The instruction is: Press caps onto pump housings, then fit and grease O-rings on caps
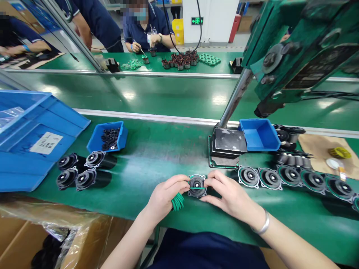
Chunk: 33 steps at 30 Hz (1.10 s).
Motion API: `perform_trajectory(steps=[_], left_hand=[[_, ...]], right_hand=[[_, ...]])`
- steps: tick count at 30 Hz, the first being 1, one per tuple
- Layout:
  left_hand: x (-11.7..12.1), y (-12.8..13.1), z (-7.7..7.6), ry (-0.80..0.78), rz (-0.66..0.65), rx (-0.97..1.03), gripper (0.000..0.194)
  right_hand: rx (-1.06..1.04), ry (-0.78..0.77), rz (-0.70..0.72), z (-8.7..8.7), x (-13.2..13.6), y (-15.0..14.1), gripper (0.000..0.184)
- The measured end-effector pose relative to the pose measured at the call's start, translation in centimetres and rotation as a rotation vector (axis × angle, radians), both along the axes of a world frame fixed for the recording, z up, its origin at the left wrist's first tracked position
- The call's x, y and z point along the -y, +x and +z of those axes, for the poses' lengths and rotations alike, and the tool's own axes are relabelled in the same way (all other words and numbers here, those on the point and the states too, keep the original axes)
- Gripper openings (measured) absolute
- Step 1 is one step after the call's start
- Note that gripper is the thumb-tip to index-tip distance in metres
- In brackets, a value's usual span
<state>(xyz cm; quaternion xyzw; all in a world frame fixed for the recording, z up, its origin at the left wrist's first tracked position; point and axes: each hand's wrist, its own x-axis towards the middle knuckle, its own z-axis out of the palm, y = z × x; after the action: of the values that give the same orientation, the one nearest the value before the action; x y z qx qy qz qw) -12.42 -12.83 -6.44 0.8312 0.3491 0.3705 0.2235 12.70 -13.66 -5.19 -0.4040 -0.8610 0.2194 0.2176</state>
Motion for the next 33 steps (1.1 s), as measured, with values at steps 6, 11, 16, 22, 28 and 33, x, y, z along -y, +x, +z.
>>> perform_trajectory(steps=[6,11,16,22,28,33], left_hand=[[0.6,-0.3,-0.2,-0.138,-0.023,0.023,0.017],[1.4,-1.1,-0.4,-0.227,-0.081,0.021,0.027],[3.4,-0.8,-1.9,-0.23,-0.136,-0.096,0.028],[2.9,1.7,-2.4,-0.07,0.056,0.014,0.043],[0.0,3.8,-1.4,0.03,0.0,-0.187,0.05],[-2.6,5.8,-1.4,0.034,-0.059,-0.205,0.051]], right_hand=[[-0.06,0.074,0.023,-0.4,0.3,-0.6,0.012],[-0.038,0.255,0.008,-0.7,0.6,-1.0,0.009],[-0.02,0.42,0.001,-0.9,1.5,-1.5,0.018],[0.154,0.477,-0.171,1.9,1.9,1.3,0.037],[0.431,0.37,-0.433,2.0,2.8,7.5,0.051],[0.338,0.373,-0.315,1.0,2.0,6.6,0.046]])
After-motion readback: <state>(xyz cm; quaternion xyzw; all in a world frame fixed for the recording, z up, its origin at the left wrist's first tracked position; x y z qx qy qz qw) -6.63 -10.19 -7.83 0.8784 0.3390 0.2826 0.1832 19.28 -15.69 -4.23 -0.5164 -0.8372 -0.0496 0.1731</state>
